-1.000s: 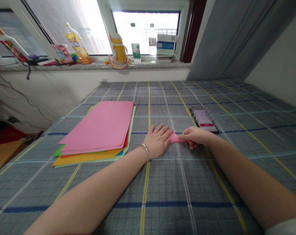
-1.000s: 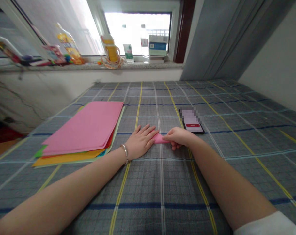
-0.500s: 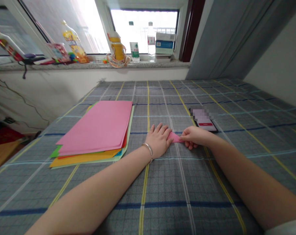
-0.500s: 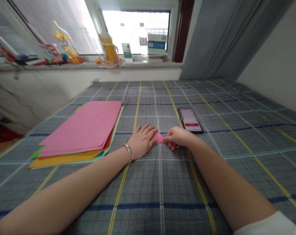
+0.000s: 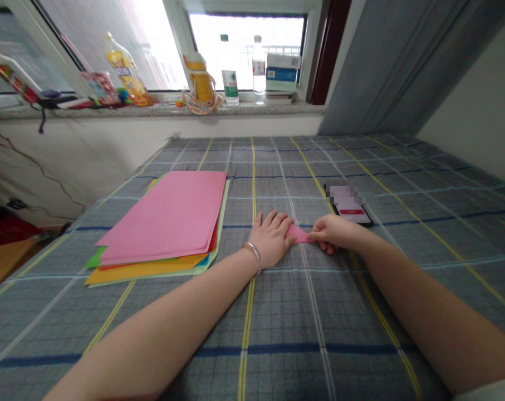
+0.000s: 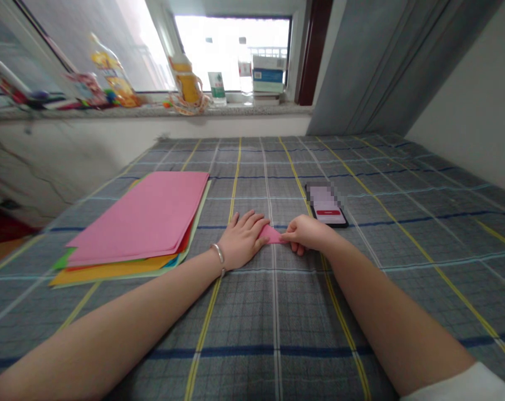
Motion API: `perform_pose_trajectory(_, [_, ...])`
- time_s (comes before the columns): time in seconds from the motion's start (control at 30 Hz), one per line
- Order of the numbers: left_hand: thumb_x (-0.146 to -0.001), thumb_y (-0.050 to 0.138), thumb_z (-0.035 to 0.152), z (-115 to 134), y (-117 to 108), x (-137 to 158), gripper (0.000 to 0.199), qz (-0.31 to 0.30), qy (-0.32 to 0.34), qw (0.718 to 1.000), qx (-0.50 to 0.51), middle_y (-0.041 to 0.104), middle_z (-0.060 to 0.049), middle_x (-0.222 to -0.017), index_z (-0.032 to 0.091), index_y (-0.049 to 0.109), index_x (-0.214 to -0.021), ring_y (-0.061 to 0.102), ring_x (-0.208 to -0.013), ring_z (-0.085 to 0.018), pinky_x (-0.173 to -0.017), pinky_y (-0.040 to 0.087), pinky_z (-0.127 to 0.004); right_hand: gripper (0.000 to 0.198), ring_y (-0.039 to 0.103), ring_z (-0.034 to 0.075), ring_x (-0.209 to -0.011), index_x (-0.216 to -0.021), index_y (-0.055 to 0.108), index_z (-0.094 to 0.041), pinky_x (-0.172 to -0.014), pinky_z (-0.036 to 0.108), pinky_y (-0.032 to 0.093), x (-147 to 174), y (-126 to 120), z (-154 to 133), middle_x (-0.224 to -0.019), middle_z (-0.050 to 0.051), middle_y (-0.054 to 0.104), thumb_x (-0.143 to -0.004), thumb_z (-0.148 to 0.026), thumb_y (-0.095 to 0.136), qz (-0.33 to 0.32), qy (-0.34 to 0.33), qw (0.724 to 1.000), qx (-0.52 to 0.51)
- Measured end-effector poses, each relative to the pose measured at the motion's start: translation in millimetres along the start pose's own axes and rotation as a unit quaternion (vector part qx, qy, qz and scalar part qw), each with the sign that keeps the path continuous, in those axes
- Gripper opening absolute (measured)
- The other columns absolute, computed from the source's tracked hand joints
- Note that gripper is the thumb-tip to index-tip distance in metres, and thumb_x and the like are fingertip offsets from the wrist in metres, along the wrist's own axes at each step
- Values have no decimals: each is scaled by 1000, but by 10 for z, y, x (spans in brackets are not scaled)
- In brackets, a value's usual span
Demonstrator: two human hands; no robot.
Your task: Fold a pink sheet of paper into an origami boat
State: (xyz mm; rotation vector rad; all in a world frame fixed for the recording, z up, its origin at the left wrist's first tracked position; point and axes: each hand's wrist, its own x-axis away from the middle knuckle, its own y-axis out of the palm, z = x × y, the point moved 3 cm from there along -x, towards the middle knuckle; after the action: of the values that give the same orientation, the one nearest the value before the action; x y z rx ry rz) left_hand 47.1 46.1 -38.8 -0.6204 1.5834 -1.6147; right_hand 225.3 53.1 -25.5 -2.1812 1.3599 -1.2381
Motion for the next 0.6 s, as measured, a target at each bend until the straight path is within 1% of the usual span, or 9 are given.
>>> perform_pose_trajectory(0.1, [-96,31,47,-4,-2,0,47,2,-1,1000,3,42,-5,-142,23,41,-135,28,-136,-29,-110,19,-58,27,52,7,-42,-60,56,-17,-41,18,37,11,-20,10,-50,-1,58,-79,-35,60,-28,14,999,-15])
perform_pose_trajectory(0.2, [-96,32,47,-6,-4,-3,47,0,-2,1000,8,42,-5,-143,23,41,-135,28,-136,-29,-110,20,-57,30,51,7,-40,-58,55,-17,-39,18,35,13,-37,9,-50,-1,58,-77,-39,62,-30,18,999,5])
perform_pose_trajectory(0.43, [-95,34,47,-9,-6,-3,47,-2,-1,1000,14,42,-6,-143,23,42,-134,28,-136,-29,-110,19,-58,31,49,8,-38,-54,51,-18,-38,20,36,5,-24,9,-47,-1,57,-79,-33,60,1,7,999,41])
perform_pose_trajectory(0.6, [-95,35,48,-2,-23,-11,48,-14,-9,1000,13,42,-6,-143,23,42,-135,27,-136,-28,-111,19,-58,36,50,9,-39,-53,52,-18,-40,22,37,-14,-26,26,-49,0,58,-76,-43,64,12,-4,997,76])
